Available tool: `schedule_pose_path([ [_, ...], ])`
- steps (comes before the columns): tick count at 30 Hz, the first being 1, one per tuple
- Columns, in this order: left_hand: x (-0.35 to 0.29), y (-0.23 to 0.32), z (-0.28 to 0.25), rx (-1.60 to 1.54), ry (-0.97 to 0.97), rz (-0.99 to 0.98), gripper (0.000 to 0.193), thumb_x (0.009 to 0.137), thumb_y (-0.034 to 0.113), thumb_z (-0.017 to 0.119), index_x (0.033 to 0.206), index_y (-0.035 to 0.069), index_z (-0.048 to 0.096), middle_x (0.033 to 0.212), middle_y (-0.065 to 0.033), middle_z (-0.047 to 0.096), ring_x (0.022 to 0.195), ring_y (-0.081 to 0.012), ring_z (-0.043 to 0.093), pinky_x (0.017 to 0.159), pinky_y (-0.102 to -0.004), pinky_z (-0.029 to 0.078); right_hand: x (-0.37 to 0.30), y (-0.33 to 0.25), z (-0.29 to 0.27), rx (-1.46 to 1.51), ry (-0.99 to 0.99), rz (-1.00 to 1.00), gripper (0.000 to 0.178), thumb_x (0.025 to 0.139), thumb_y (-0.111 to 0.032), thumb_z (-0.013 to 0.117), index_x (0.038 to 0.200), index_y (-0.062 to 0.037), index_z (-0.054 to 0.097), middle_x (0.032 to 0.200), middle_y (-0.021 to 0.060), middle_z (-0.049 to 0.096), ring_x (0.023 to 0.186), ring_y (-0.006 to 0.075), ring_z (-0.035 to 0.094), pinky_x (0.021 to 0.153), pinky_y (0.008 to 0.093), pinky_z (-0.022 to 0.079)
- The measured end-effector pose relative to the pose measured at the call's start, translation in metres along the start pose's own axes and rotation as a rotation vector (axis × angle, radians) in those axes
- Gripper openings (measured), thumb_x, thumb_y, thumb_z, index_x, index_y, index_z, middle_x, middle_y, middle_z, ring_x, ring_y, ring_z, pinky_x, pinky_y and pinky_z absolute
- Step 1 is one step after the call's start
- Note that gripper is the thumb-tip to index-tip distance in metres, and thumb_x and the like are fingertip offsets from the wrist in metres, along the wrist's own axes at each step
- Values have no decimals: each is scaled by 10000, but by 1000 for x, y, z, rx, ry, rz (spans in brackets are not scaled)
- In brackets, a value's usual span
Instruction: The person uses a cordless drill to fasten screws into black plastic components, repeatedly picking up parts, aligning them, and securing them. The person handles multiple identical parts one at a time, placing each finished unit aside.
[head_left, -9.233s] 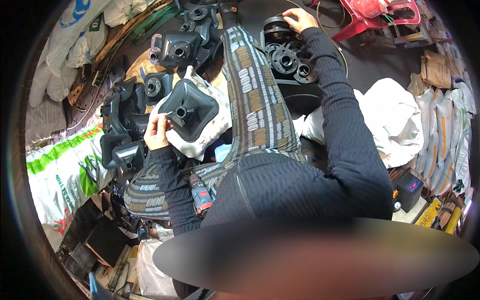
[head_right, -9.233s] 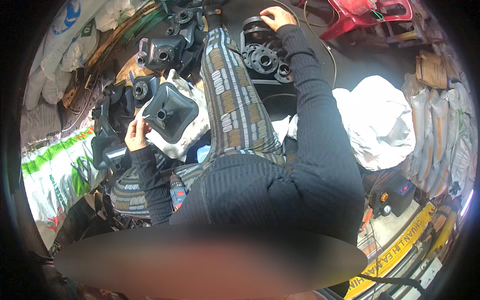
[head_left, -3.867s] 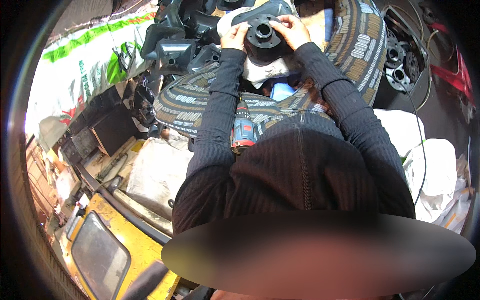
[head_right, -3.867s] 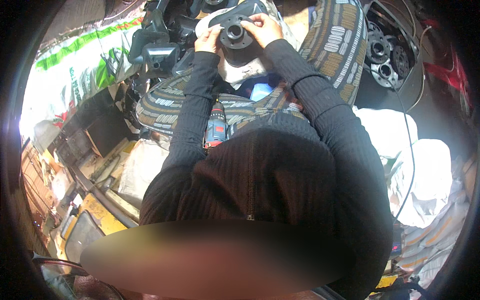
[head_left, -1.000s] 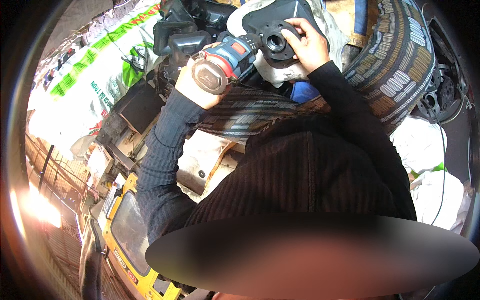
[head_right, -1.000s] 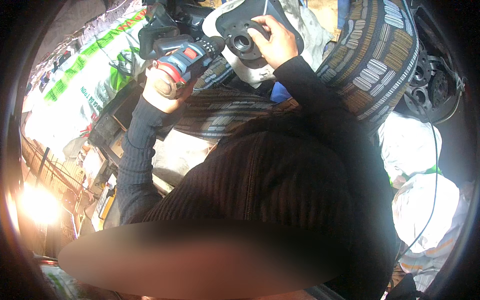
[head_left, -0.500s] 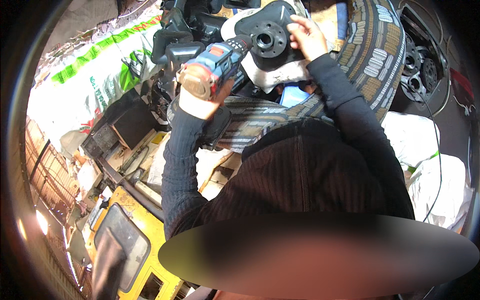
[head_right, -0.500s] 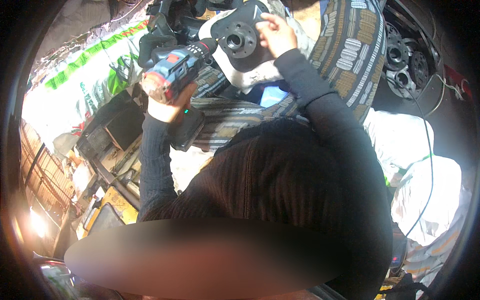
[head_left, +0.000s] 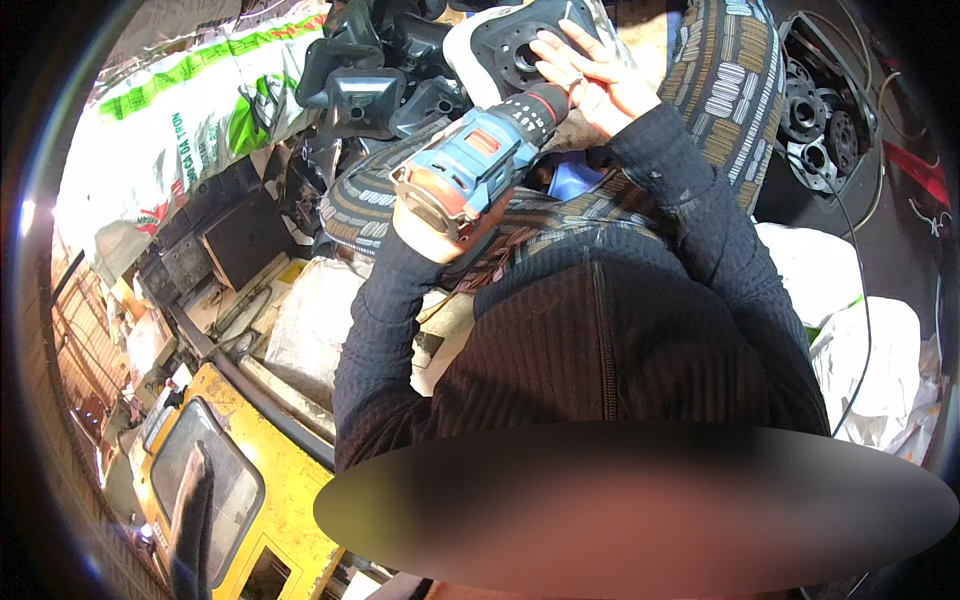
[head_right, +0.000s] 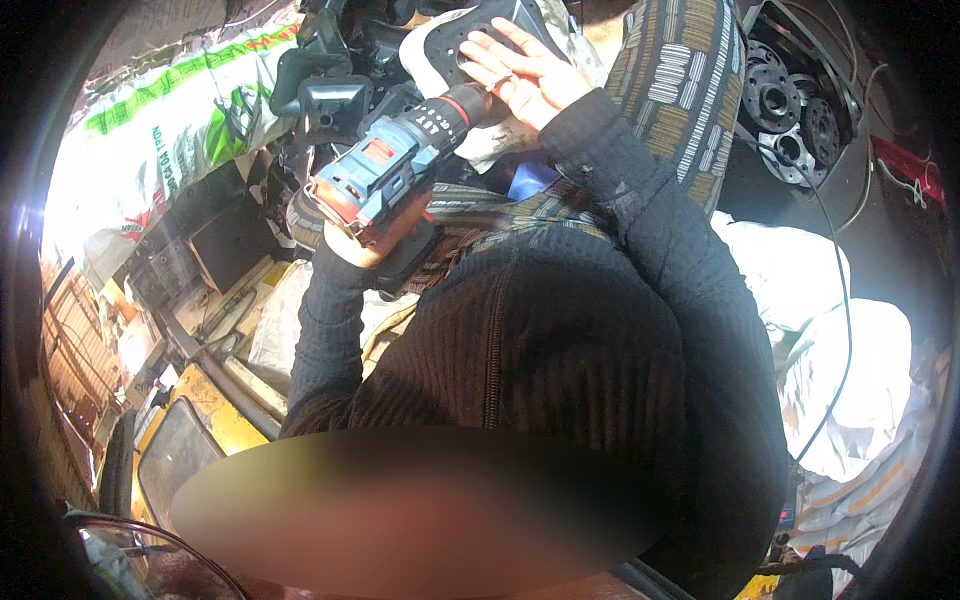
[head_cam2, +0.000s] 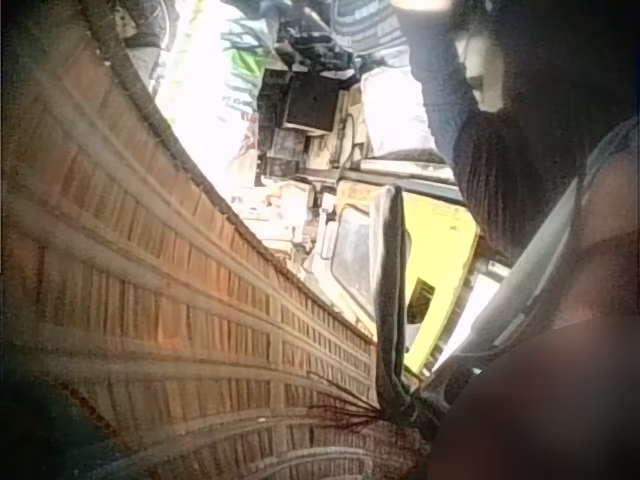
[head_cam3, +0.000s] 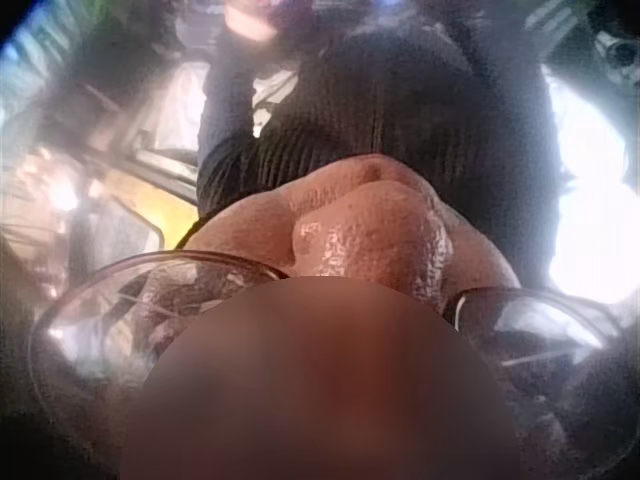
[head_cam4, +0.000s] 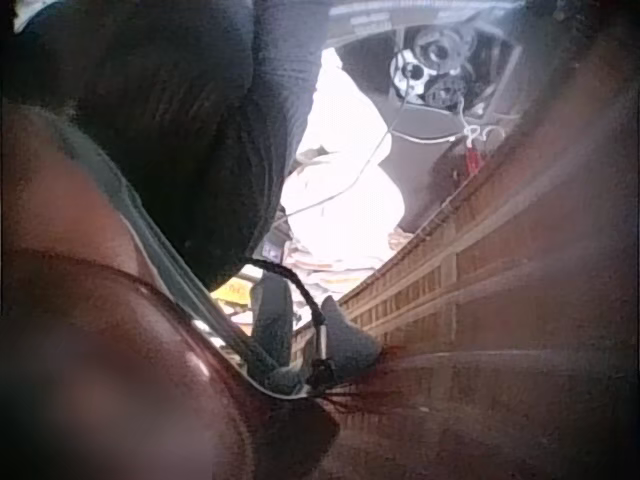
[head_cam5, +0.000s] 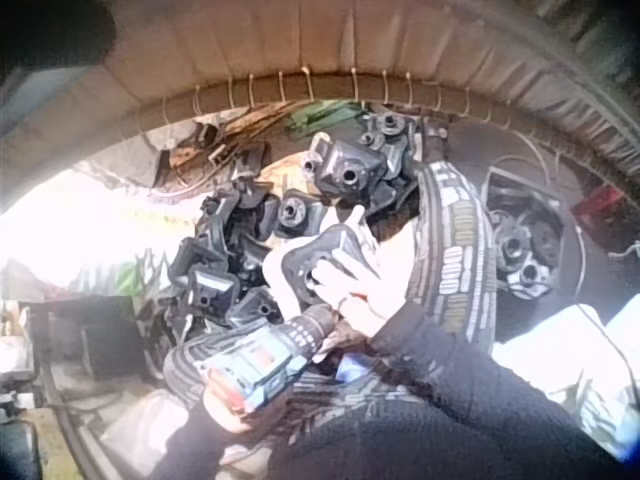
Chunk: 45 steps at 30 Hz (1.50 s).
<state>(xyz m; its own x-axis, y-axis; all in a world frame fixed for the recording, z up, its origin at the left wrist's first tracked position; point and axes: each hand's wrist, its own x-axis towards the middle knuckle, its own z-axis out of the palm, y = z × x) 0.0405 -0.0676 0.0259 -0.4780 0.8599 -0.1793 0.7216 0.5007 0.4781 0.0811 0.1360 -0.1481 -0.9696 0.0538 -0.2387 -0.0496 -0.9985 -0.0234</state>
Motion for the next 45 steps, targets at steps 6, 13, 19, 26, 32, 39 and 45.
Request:
schedule_pose_path([
  [6, 2, -4, -6, 102, -14, 43, 336, 776, 175, 685, 1094, 98, 606, 1030, -89, 638, 943, -259, 618, 833, -392, 483, 0, 7, 3, -40, 50, 19, 476, 912, 32, 435, 1360, -17, 280, 1346, 256, 390, 1235, 362, 440, 1052, 419, 392],
  [13, -4, -3, 5, -381, -8, -170, 634, 708, 228, 746, 1257, 72, 470, 1141, -137, 606, 1031, -241, 612, 896, -347, 481, -4, 13, 10, -95, 193, 62, 489, 919, 25, 433, 1375, -21, 263, 1346, 257, 389, 1221, 370, 450, 1029, 443, 403],
  [19, -11, -21, 12, -477, -70, -304, 750, 654, 235, 795, 1294, 71, 439, 1180, -135, 591, 1017, -236, 625, 888, -313, 491, -7, 19, 23, -112, 290, 85, 502, 931, 13, 413, 1395, -22, 225, 1348, 255, 388, 1231, 377, 437, 1041, 458, 384],
  [26, -18, 1, -4, -217, -29, -251, 632, 696, 220, 765, 1259, 106, 501, 1081, -127, 643, 868, -250, 675, 752, -309, 545, -8, 31, 17, -95, 273, 149, 506, 931, -13, 420, 1396, -22, 222, 1342, 228, 417, 1230, 325, 454, 1080, 422, 336],
  [32, -10, 3, -8, -108, -50, -201, 550, 726, 188, 724, 1227, 98, 517, 1030, -97, 651, 892, -251, 659, 779, -334, 529, -17, 54, 11, 11, 468, 248, 455, 936, -229, 526, 1295, -8, 355, 1269, 236, 492, 1155, 301, 512, 996, 366, 424],
  [39, -13, -36, -11, 31, -82, -191, 297, 762, 181, 649, 1052, 126, 615, 993, -101, 624, 916, -304, 604, 797, -426, 482, -10, 33, -23, -729, 603, -174, 339, 884, -197, 609, 1168, -30, 530, 1102, 124, 609, 956, 177, 596, 778, 301, 515],
  [45, 0, -59, -8, 99, -79, -182, 344, 738, 255, 689, 1050, 129, 615, 1005, -95, 621, 925, -312, 598, 812, -416, 479, 45, 38, -60, -1174, 585, -360, 412, 788, -196, 723, 1150, -42, 600, 1036, 56, 632, 921, 116, 577, 820, 249, 470],
])
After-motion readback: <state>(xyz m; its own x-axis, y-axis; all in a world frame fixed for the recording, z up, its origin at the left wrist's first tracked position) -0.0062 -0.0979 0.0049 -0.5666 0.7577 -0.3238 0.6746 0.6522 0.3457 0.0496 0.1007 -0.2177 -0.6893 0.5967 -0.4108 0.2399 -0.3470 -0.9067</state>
